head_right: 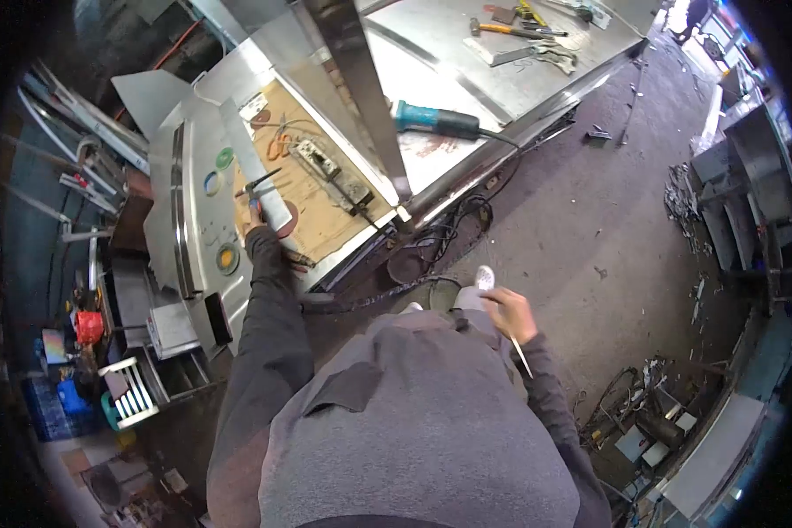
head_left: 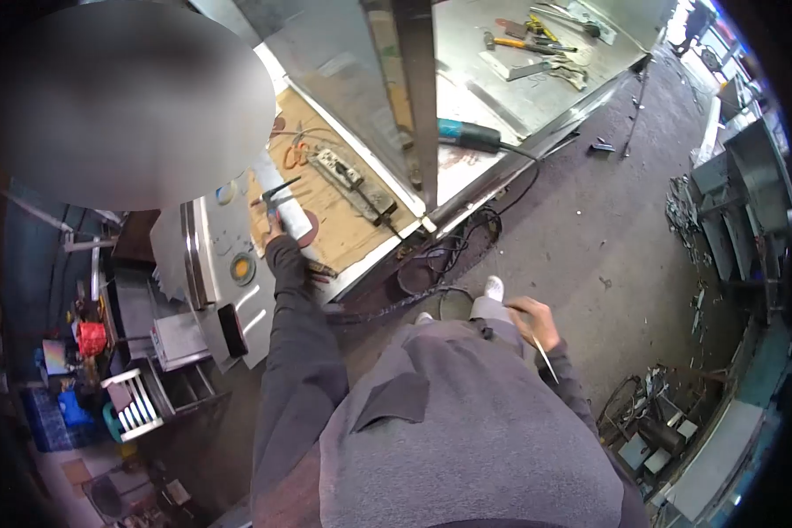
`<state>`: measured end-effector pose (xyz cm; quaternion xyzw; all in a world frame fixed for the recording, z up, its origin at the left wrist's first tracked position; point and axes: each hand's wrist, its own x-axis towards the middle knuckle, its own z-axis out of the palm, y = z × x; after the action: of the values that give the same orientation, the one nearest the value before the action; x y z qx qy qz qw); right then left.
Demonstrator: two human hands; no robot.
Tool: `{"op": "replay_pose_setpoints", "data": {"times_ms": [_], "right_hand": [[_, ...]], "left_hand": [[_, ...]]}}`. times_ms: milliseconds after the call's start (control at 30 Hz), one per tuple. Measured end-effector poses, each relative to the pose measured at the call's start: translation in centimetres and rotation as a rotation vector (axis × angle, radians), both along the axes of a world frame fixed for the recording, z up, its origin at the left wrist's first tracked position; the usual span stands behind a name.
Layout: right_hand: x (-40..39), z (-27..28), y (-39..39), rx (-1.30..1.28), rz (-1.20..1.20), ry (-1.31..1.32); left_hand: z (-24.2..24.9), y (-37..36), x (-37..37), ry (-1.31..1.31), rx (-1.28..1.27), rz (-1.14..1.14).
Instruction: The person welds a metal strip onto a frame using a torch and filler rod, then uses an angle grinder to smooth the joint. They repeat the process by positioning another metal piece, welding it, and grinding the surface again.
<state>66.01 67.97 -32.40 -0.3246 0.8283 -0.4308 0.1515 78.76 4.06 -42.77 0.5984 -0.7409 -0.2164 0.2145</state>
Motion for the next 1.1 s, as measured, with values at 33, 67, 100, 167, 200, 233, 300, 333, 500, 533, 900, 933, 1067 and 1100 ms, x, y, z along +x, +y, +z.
{"op": "replay_pose_setpoints", "data": {"times_ms": [33, 67, 100, 167, 200, 233, 300, 333, 500, 533, 900, 933, 1067, 1100], "right_hand": [[-0.5, 1.7, -2.4, -0.076, 0.103, -0.015], [-1.1, 3.5, -5.2, -0.151, 0.206, -0.026], [-1.4, 5.3, -7.8, -0.142, 0.312, -0.05], [-1.8, 7.2, -13.6, -0.277, 0.545, 0.012], [-1.9, 7.7, -16.8, -0.274, 0.626, 0.075], [-1.9, 7.5, -20.1, -0.284, 0.631, 0.217], [-2.7, 7.9, -25.2, -0.276, 0.611, 0.222], [-3.2, 5.9, -28.3, -0.211, 0.603, 0.295], [-3.7, 5.9, -25.1, -0.365, 0.581, -0.022], [-4.4, 2.4, -23.6, -0.286, 0.647, 0.012], [-9.8, -5.2, -5.7, 0.028, 0.448, -0.421], [-9.5, -5.2, -6.0, 0.038, 0.477, -0.423], [-9.5, -2.8, -7.2, -0.03, 0.455, -0.385], [-8.5, 0.2, -8.4, -0.049, 0.45, -0.296]], "left_hand": [[-0.3, 1.3, -0.4, -0.046, -0.028, -0.145], [-0.7, 2.7, -1.1, -0.089, -0.059, -0.292], [0.5, 4.9, -0.6, 0.082, -0.09, -0.346], [2.6, 6.6, -0.3, -0.116, -0.159, -0.409], [1.9, 6.5, 0.4, -0.098, -0.283, -0.452], [3.2, 7.4, 1.1, 0.027, -0.295, -0.521], [4.7, 10.6, 1.6, 0.266, -0.523, -0.6], [4.2, 12.2, 2.8, 0.165, -0.678, -0.547], [0.1, 23.1, 9.8, 0.422, -0.276, 0.073], [0.1, 26.2, 9.9, 0.416, -0.107, 0.188], [19.5, 32.8, -1.7, 0.006, -0.626, -0.2], [20.1, 32.2, -1.8, 0.026, -0.52, -0.15], [19.6, 30.9, -2.4, -0.051, -0.349, -0.233], [17.3, 31.3, -2.2, -0.157, -0.351, -0.294]]}}
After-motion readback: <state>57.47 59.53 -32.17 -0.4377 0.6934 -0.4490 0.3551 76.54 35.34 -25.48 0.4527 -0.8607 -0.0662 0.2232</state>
